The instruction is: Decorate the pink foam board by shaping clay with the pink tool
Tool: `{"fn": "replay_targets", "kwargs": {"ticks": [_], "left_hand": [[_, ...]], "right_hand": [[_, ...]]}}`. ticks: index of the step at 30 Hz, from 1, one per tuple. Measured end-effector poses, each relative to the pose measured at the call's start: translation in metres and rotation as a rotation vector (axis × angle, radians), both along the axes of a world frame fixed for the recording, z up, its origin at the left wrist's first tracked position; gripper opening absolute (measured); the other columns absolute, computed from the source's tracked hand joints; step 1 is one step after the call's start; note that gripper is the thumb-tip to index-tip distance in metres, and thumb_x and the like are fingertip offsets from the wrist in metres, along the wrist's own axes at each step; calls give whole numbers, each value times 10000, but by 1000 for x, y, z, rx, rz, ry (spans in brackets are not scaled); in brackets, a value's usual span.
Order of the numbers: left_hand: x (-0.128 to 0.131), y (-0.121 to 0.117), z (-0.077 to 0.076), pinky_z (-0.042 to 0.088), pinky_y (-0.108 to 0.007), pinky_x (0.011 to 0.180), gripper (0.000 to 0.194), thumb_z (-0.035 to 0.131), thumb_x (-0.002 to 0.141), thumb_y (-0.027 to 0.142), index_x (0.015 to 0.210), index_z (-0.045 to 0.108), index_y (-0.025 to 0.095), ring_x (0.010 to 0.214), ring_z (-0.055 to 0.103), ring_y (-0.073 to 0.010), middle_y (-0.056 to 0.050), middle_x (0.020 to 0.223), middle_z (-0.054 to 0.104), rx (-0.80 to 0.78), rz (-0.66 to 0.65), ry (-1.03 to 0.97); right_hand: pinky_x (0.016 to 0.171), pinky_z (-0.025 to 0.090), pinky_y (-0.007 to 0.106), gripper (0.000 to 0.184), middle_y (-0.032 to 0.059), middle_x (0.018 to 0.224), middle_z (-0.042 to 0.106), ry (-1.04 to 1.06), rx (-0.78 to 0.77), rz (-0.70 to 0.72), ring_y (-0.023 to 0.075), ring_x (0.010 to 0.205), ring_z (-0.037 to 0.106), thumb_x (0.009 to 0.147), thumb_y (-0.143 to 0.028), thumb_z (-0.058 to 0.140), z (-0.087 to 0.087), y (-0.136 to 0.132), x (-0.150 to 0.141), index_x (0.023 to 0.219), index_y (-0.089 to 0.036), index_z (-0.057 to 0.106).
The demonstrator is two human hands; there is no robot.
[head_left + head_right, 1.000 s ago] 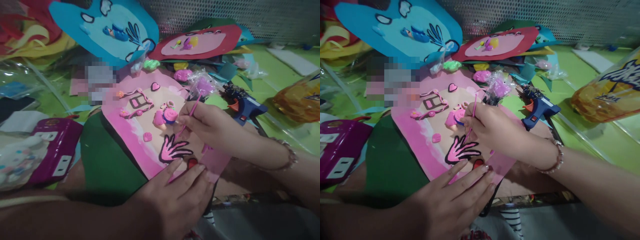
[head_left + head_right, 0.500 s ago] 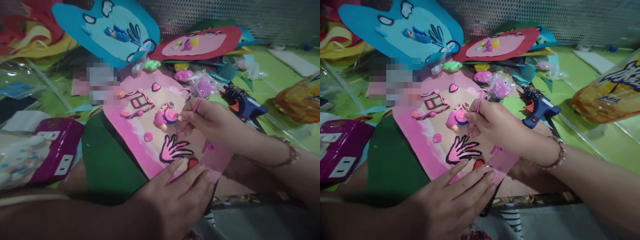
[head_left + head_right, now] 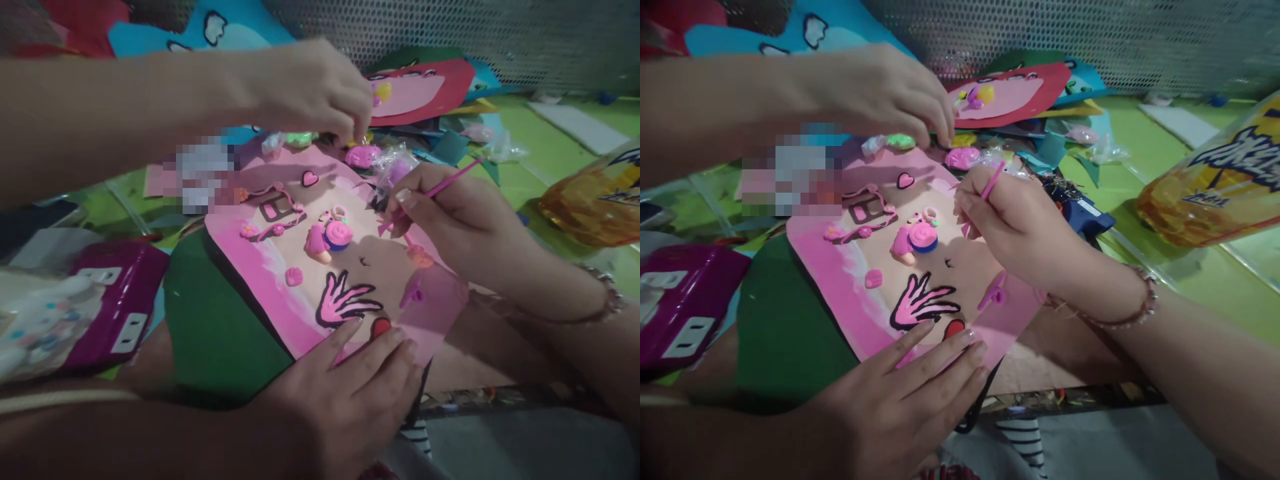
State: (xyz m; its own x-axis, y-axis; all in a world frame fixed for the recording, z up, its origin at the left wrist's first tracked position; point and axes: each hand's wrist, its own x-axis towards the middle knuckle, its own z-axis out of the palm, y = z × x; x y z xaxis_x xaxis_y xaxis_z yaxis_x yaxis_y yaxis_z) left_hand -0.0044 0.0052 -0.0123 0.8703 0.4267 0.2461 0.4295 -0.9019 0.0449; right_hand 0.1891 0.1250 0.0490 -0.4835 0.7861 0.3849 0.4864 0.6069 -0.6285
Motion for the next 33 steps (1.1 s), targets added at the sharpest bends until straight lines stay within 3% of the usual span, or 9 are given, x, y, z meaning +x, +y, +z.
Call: {"fn": "replay_targets", "kwargs": {"ticks": [4, 7, 13, 19, 23, 27, 31, 33], "left_hand": [[-1, 1, 3, 118, -466, 1109, 469, 147, 1009, 268, 1400, 352, 109, 1378, 199, -247, -65, 1455, 362, 2, -13, 60], [-3, 2, 7, 167, -460, 1083, 473, 157, 1006, 274, 1418, 313, 100, 1368, 213, -252, -72, 1461, 350, 5, -40, 123], [-3, 7, 15, 151, -456, 1062, 480, 231, 992, 304, 1418, 312, 98, 1359, 206, -267, -62, 1454, 361, 20, -69, 170], [-6, 8, 17, 198, -449, 1048, 681, 407, 921, 525, 1432, 285, 91, 1354, 204, -292, -80, 1467, 345, 113, -75, 234], [-7, 11, 15, 273, -424, 1014, 728, 462, 878, 584, 1407, 338, 98, 1332, 268, -294, -91, 1447, 380, 169, -93, 215], [-6, 12, 13, 273, -441, 1026, 647, 421, 916, 535, 1393, 362, 103, 1333, 285, -287, -95, 1446, 388, 203, -103, 194], [-5, 10, 15, 272, -424, 1043, 649, 412, 925, 532, 1408, 337, 105, 1348, 277, -268, -100, 1467, 357, 151, -96, 247], [-5, 8, 16, 255, -427, 1057, 709, 470, 890, 561, 1414, 326, 106, 1363, 247, -272, -97, 1480, 337, 143, -85, 258]], "right_hand": [[710, 445, 290, 190, 73, 865, 612, -219, 217, 228, 151, 789, 569, 926, -124, 396, 4, -1, 5, 911, -135, 585], [705, 412, 287, 156, 72, 872, 567, -373, 247, 331, 161, 806, 525, 898, -113, 461, 3, -3, 5, 905, -133, 616], [752, 373, 309, 222, 76, 891, 529, -514, 162, 348, 167, 787, 460, 954, -171, 407, -8, -2, 1, 928, -124, 622], [810, 363, 348, 194, 88, 885, 549, -696, 362, 367, 208, 875, 465, 955, -152, 396, -20, -1, -2, 931, -113, 584], [783, 380, 310, 167, 76, 897, 552, -684, 426, 250, 190, 848, 473, 960, -177, 394, -9, -2, 3, 920, -140, 551], [730, 392, 317, 181, 84, 809, 554, -668, 472, -49, 202, 768, 494, 946, -147, 363, 6, 9, 20, 851, -145, 518], [652, 376, 359, 190, 110, 743, 547, -688, 493, -278, 241, 698, 495, 895, -100, 348, 6, 28, 41, 819, -144, 517], [651, 379, 363, 179, 107, 726, 551, -713, 483, -326, 237, 673, 500, 862, -80, 371, 4, 34, 47, 809, -143, 530]]}}
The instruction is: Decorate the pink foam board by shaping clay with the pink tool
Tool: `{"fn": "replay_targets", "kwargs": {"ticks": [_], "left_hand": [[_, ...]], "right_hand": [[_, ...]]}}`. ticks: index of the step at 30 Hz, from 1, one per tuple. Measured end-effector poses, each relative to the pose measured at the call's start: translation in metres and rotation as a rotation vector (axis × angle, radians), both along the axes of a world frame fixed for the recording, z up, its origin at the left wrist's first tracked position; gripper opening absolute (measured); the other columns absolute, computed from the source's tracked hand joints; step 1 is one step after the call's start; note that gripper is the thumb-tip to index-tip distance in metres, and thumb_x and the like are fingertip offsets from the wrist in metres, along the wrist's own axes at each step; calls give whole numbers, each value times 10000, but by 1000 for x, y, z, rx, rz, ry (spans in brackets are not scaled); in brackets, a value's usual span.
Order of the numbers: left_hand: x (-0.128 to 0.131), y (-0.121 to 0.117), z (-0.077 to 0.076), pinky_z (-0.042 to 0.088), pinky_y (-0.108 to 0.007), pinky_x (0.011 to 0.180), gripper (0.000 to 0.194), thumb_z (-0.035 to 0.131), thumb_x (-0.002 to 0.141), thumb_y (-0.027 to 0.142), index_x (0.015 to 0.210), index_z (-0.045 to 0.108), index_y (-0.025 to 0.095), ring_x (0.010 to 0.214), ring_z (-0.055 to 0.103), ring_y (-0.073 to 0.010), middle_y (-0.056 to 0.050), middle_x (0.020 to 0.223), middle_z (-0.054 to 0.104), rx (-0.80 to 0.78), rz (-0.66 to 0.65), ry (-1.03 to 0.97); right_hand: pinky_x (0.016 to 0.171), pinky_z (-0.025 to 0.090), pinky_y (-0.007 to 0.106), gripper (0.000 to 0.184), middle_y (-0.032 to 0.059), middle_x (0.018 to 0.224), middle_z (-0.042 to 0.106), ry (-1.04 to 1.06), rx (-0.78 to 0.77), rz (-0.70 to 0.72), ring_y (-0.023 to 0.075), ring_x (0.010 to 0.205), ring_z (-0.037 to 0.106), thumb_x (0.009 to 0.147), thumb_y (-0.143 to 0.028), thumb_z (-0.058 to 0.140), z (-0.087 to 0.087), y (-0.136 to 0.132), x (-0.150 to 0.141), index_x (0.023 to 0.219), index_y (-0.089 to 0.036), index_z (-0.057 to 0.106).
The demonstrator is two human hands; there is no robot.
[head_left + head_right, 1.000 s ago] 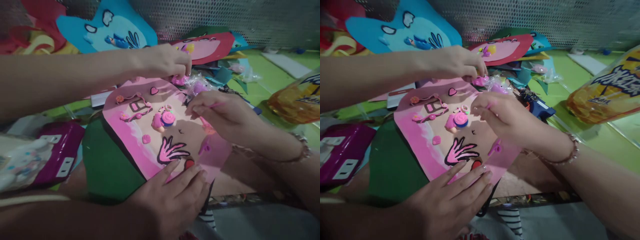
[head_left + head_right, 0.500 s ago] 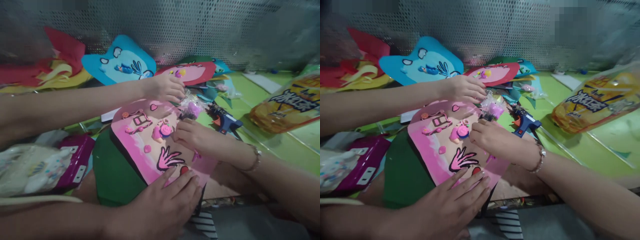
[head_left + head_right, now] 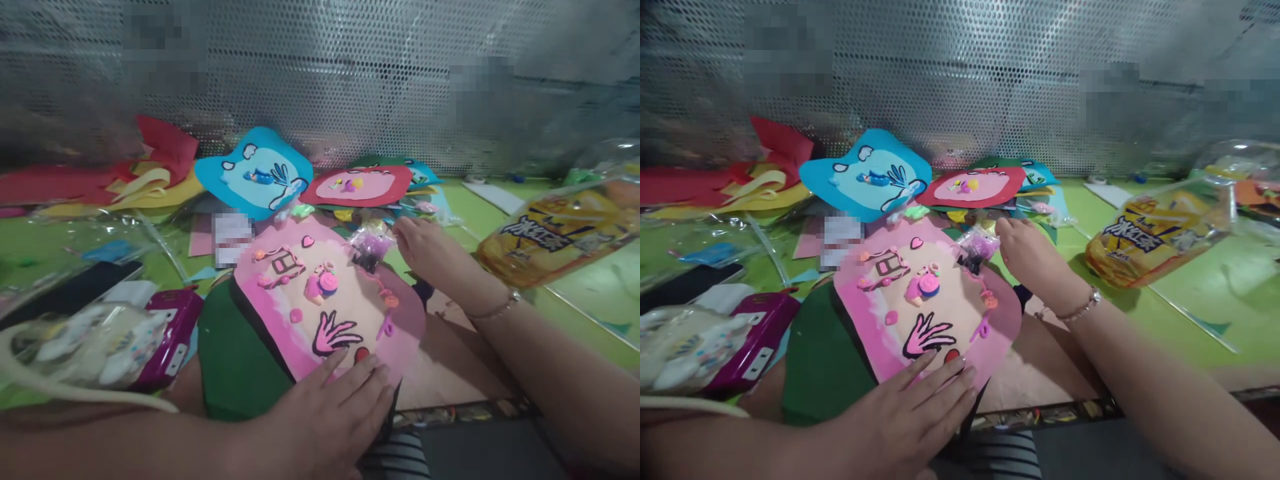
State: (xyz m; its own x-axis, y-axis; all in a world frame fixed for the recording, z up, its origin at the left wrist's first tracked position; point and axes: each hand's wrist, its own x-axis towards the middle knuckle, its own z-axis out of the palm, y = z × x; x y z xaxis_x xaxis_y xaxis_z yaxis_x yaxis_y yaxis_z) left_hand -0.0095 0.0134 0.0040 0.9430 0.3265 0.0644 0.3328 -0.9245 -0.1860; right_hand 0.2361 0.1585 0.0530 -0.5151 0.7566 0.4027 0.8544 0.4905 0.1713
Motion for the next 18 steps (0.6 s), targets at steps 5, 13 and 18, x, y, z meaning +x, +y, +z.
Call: {"fn": "replay_targets", "kwargs": {"ticks": [5, 13, 18], "left_hand": [[-1, -2, 1, 241, -427, 1066, 729, 532, 858, 552, 1406, 346, 110, 1365, 235, -265, -88, 1479, 341, -12, 24, -13], [0, -1, 6, 287, -414, 1041, 693, 514, 879, 527, 1408, 347, 112, 1358, 256, -260, -75, 1464, 367, -17, 16, -15], [1, 0, 5, 282, -413, 1039, 631, 465, 911, 476, 1405, 347, 101, 1348, 277, -257, -75, 1458, 377, -25, 8, -33]], "right_hand": [[710, 401, 361, 220, 128, 817, 598, -32, -18, -36, 242, 758, 543, 816, -48, 388, -2, -3, -3, 844, -137, 587], [764, 415, 387, 326, 153, 855, 605, -15, -33, -66, 271, 800, 558, 881, -408, 510, -17, 1, -15, 931, -94, 585], [695, 424, 348, 113, 116, 783, 603, 36, -45, -80, 243, 738, 557, 834, -249, 542, -15, 7, -13, 816, -138, 558]]}}
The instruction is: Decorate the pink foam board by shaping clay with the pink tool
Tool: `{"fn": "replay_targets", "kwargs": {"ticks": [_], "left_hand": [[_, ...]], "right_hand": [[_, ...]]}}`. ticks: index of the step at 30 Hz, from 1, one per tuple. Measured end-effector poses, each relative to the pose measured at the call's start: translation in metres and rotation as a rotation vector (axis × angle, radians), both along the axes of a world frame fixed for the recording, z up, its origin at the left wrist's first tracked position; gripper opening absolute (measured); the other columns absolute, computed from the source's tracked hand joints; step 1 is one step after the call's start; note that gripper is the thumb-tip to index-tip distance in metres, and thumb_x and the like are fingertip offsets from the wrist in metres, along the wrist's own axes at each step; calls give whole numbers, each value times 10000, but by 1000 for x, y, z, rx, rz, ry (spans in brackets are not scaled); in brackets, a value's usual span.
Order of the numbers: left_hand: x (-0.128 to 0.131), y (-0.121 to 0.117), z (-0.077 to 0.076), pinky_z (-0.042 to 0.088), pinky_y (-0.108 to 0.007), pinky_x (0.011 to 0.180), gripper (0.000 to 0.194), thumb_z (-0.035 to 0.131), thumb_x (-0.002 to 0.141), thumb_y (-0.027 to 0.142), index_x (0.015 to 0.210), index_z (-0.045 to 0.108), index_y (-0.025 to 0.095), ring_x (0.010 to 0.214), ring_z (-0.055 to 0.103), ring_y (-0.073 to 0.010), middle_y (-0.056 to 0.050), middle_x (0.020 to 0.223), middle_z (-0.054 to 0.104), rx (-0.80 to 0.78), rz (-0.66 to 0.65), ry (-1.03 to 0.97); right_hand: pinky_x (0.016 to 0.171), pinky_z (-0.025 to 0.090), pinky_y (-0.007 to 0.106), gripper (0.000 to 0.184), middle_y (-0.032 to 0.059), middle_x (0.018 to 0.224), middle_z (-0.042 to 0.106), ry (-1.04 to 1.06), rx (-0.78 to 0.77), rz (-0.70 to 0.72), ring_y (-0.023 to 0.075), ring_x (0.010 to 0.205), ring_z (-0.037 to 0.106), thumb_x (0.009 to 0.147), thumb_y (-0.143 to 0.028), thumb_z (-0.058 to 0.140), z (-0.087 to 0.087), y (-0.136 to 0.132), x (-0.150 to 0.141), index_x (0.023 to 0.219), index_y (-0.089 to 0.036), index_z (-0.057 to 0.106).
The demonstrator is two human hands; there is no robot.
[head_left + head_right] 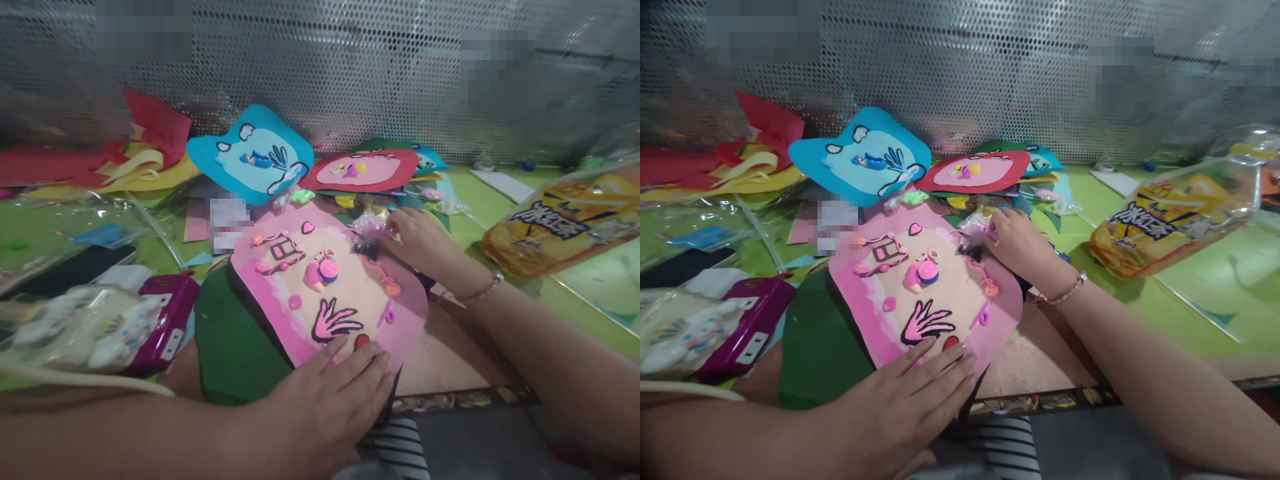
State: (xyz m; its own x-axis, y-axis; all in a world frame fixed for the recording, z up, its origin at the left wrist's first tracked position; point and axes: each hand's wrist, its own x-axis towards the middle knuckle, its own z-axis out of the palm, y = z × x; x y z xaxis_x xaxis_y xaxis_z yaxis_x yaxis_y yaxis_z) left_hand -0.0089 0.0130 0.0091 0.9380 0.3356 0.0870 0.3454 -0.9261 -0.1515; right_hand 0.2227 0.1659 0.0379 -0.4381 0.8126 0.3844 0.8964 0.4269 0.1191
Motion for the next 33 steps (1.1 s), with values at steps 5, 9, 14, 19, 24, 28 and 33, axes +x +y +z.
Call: {"fn": "replay_targets", "kwargs": {"ticks": [5, 9, 14, 19, 24, 28, 33], "left_hand": [[-2, 1, -1, 276, -418, 1050, 658, 495, 898, 490, 1407, 343, 101, 1359, 259, -263, -81, 1462, 368, 4, -1, 0], [-2, 0, -3, 210, -444, 1074, 652, 501, 897, 476, 1399, 354, 86, 1349, 278, -297, -109, 1456, 372, -18, -3, -47], [0, 0, -3, 105, -464, 1089, 732, 539, 859, 555, 1382, 374, 72, 1350, 275, -344, -152, 1440, 387, -42, 125, -81], [-1, 2, -3, 75, -459, 1087, 752, 534, 854, 570, 1379, 382, 54, 1345, 285, -349, -173, 1439, 381, -22, 147, -102], [-1, 1, -2, 121, -436, 1095, 484, 338, 978, 310, 1400, 354, 75, 1372, 251, -261, -101, 1465, 363, -33, 37, -61], [0, 2, -4, 172, -418, 1089, 464, 256, 994, 261, 1410, 344, 75, 1355, 290, -251, -80, 1461, 374, -42, -14, -49], [3, -1, -12, 149, -418, 1101, 438, 249, 986, 204, 1390, 389, 109, 1342, 300, -247, -61, 1440, 404, -69, 48, -114]], "right_hand": [[704, 425, 404, 88, 132, 803, 586, 71, 61, -61, 277, 768, 546, 831, -168, 461, 9, 5, 12, 894, -144, 516], [857, 390, 508, 255, 211, 963, 544, 81, 123, -99, 357, 963, 519, 795, -148, 504, 14, 6, 21, 1037, -68, 496], [928, 374, 506, 240, 208, 1058, 529, 200, 175, 154, 321, 1067, 474, 890, -187, 406, 22, -13, 4, 1101, -127, 505], [798, 454, 381, 244, 122, 929, 568, 25, -118, 570, 217, 868, 527, 879, -95, 403, 15, -35, -23, 987, -133, 619], [819, 461, 377, 363, 150, 1028, 565, -125, -303, 732, 236, 958, 523, 864, -72, 426, 4, -37, -28, 1183, -122, 590], [770, 471, 339, 318, 146, 1034, 557, -69, -305, 672, 225, 939, 523, 874, -95, 439, 2, -34, -22, 1149, -107, 598], [767, 459, 332, 363, 135, 1032, 538, -12, -403, 626, 214, 912, 516, 809, -25, 458, 0, -29, -15, 1137, -120, 582]]}}
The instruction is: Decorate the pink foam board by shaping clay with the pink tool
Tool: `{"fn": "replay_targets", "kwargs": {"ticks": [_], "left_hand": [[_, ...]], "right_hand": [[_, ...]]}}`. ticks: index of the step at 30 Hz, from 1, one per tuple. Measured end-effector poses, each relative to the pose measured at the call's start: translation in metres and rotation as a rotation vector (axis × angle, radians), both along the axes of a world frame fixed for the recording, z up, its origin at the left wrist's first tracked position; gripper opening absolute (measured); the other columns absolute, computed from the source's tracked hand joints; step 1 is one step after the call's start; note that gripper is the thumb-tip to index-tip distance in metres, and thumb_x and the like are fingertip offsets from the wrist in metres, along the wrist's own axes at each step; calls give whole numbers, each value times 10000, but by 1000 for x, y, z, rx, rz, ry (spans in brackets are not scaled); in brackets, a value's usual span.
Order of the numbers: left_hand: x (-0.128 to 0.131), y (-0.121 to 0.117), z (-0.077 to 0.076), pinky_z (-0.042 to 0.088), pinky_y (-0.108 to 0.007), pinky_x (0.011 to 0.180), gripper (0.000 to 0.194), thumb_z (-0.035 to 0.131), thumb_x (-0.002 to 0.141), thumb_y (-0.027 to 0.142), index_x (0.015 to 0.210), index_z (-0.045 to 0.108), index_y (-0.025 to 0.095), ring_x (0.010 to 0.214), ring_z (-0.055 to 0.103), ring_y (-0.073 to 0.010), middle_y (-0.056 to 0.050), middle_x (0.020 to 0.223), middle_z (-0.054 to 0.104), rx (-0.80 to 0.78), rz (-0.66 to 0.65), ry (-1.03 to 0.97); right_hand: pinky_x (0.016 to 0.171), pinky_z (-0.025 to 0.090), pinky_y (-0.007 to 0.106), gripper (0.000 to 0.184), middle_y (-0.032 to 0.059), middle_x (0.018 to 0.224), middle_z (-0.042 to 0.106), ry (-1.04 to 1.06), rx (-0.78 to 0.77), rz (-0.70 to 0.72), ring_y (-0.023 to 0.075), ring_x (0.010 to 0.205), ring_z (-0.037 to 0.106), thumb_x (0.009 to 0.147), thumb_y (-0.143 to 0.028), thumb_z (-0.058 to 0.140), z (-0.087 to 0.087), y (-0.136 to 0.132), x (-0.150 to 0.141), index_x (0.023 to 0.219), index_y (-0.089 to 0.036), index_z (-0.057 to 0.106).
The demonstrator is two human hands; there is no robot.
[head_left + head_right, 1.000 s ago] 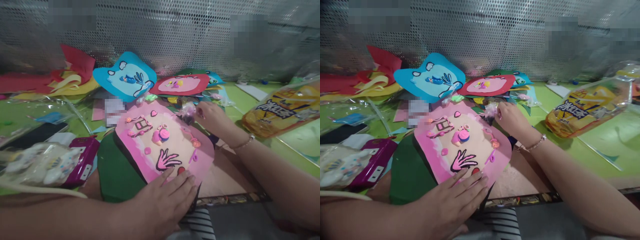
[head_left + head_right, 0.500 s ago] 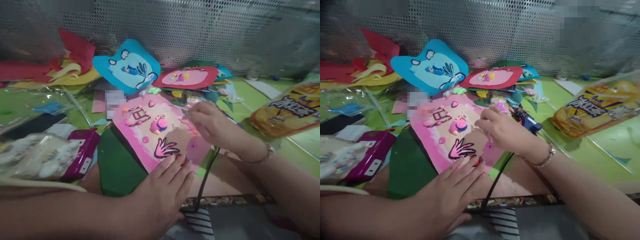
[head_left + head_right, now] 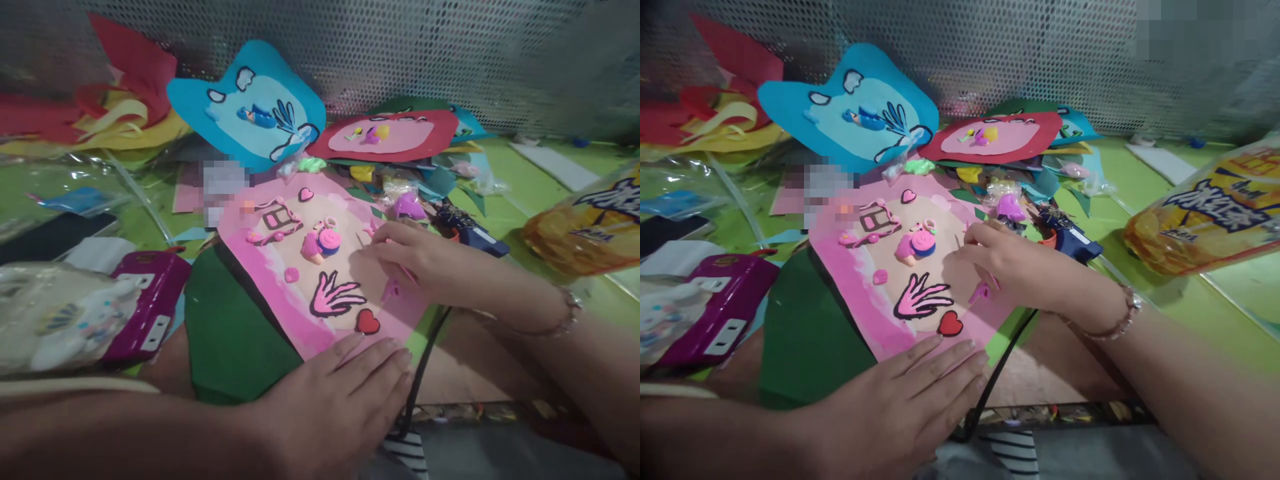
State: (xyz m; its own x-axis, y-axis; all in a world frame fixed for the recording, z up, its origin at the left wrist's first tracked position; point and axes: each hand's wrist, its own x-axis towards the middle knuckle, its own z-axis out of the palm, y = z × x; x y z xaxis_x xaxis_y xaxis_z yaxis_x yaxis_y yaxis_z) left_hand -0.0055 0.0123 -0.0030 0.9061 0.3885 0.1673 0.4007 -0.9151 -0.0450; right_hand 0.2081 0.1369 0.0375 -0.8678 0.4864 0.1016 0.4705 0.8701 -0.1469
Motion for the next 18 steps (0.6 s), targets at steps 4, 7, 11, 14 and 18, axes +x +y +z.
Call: {"fn": "replay_targets", "kwargs": {"ticks": [4, 7, 11, 14, 18], "left_hand": [[2, -3, -2, 116, -412, 1110, 442, 214, 996, 211, 1396, 379, 125, 1351, 268, -236, -47, 1449, 390, -34, 27, -6], [3, -3, -2, 98, -400, 1112, 437, 210, 1000, 211, 1395, 381, 133, 1348, 267, -226, -34, 1445, 396, -30, 32, -13], [1, -1, 1, 97, -411, 1110, 434, 232, 996, 217, 1394, 382, 124, 1350, 271, -236, -44, 1450, 391, -29, 17, 9], [0, 0, 4, 131, -413, 1100, 433, 264, 997, 238, 1399, 373, 118, 1349, 286, -241, -52, 1455, 386, -21, -8, 44], [-1, 0, 5, 147, -413, 1101, 435, 254, 997, 230, 1402, 370, 120, 1351, 290, -236, -50, 1455, 386, -14, -3, 50]], "right_hand": [[799, 455, 354, 420, 156, 1046, 537, -6, 9, 34, 225, 938, 519, 793, 6, 429, 0, 1, -1, 1182, -86, 557], [787, 452, 344, 240, 147, 986, 545, 6, 68, 8, 217, 904, 525, 837, -52, 461, 4, -1, -4, 1026, -81, 605], [830, 432, 417, 183, 152, 976, 536, 59, 260, -182, 255, 925, 509, 902, -239, 488, 7, -6, -7, 954, -103, 601], [814, 432, 445, 149, 147, 913, 536, 16, 365, -241, 267, 895, 482, 894, -205, 468, 0, -7, -9, 896, -108, 581], [745, 451, 408, 82, 130, 885, 499, 88, 378, -231, 239, 837, 474, 860, -146, 469, -7, -6, -11, 881, -122, 545]]}}
